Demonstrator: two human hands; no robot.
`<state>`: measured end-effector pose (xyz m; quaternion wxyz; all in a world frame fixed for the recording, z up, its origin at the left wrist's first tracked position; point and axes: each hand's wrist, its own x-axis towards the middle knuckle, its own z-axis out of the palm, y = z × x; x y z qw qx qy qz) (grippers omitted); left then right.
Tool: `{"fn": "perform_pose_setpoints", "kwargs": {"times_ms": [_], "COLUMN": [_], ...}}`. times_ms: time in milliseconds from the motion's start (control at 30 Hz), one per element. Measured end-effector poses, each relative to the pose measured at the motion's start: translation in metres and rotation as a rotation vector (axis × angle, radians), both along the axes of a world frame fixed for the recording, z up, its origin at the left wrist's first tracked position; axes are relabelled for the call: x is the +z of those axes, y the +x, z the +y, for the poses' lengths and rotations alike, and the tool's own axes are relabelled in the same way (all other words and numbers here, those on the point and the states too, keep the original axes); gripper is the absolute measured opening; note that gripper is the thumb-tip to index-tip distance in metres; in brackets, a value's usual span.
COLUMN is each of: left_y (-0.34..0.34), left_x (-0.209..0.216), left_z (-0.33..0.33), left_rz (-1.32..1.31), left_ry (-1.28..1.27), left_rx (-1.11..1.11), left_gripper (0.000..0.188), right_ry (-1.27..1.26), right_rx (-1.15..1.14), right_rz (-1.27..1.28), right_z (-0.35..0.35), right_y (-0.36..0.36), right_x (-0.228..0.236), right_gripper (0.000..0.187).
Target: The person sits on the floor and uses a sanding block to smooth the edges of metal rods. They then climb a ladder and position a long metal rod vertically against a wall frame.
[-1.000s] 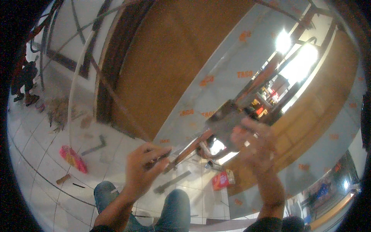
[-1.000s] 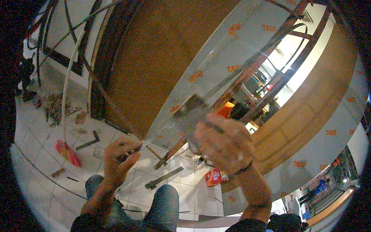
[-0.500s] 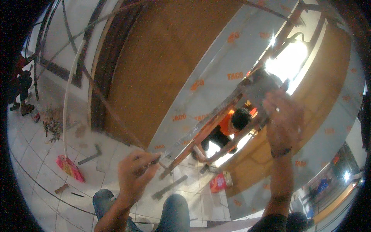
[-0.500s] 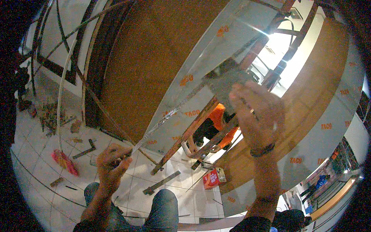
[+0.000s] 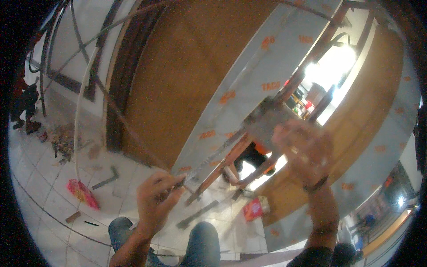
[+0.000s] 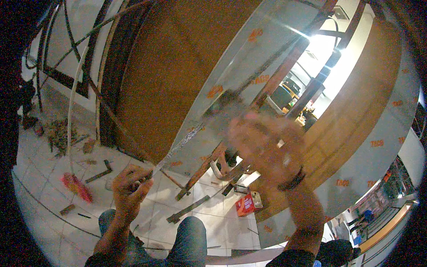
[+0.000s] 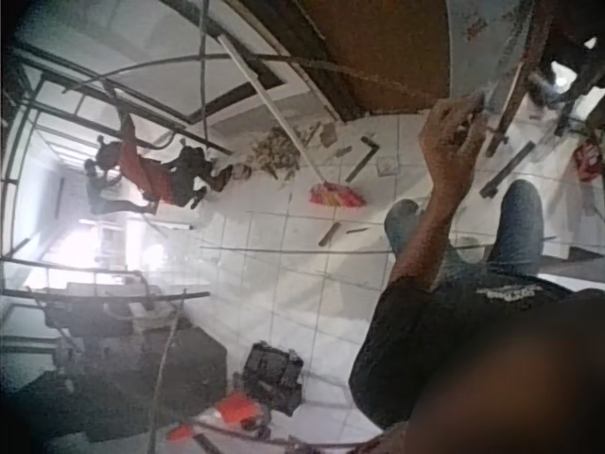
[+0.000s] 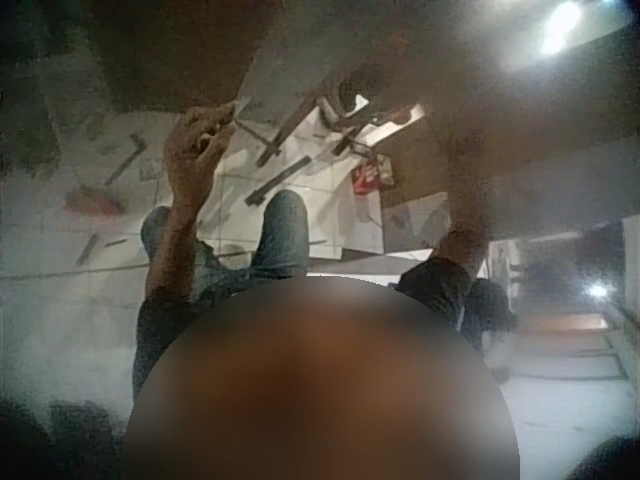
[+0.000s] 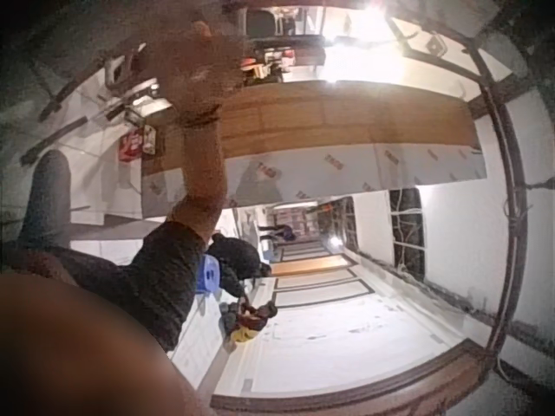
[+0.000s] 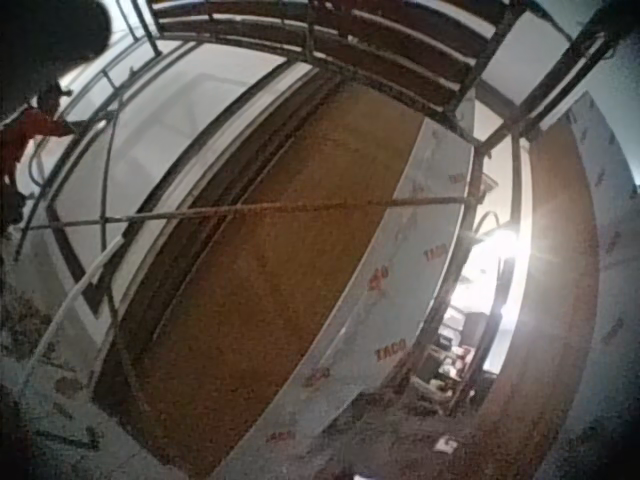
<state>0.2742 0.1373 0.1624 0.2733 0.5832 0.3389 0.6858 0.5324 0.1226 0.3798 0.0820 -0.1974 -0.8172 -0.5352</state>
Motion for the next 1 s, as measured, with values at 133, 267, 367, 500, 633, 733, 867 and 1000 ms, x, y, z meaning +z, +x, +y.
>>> {"fn": "perform_pose_setpoints", "kwargs": {"times_ms": [133, 267, 367, 500, 633, 733, 867, 1000], "left_y": [-0.001, 0.001, 0.010, 0.011, 0.011, 0.007, 0.010, 0.012], "left_x": [-0.002, -0.003, -0.011, -0.010, -0.009, -0.007, 0.003, -0.003], "left_z": [0.000, 0.000, 0.002, 0.003, 0.002, 0.004, -0.007, 0.001], "left_rz": [0.017, 0.042, -0.033, 0.018, 0.025, -0.011, -0.023, -0.057], "left_ry": [0.035, 0.030, 0.006, -0.043, -0.103, -0.128, -0.125, -0.049], "left_rx": [0.034, 0.067, 0.014, -0.004, 0.035, 0.019, 0.074, 0.090], "left_gripper": [0.018, 0.019, 0.020, 0.019, 0.024, 0.028, 0.026, 0.026], "right_ry": [0.224, 0.088, -0.100, -0.122, -0.340, -0.432, -0.535, -0.419], "right_rx": [-0.019, 0.130, 0.299, 0.517, 0.363, 0.199, 0.348, 0.637], "right_rz": [-0.039, -0.051, 0.009, 0.258, 0.467, 0.603, 0.973, 1.144], "right_z": [0.017, 0.012, -0.008, -0.017, -0.049, -0.076, -0.083, -0.050], "right_y": [0.015, -0.006, -0.027, -0.026, 0.000, 0.016, 0.027, 0.044], "right_x": [0.041, -0.001, -0.052, -0.090, -0.116, -0.141, -0.170, -0.199], "right_gripper": [0.038, 0.026, 0.013, 0.013, 0.024, 0.034, 0.029, 0.015]}}
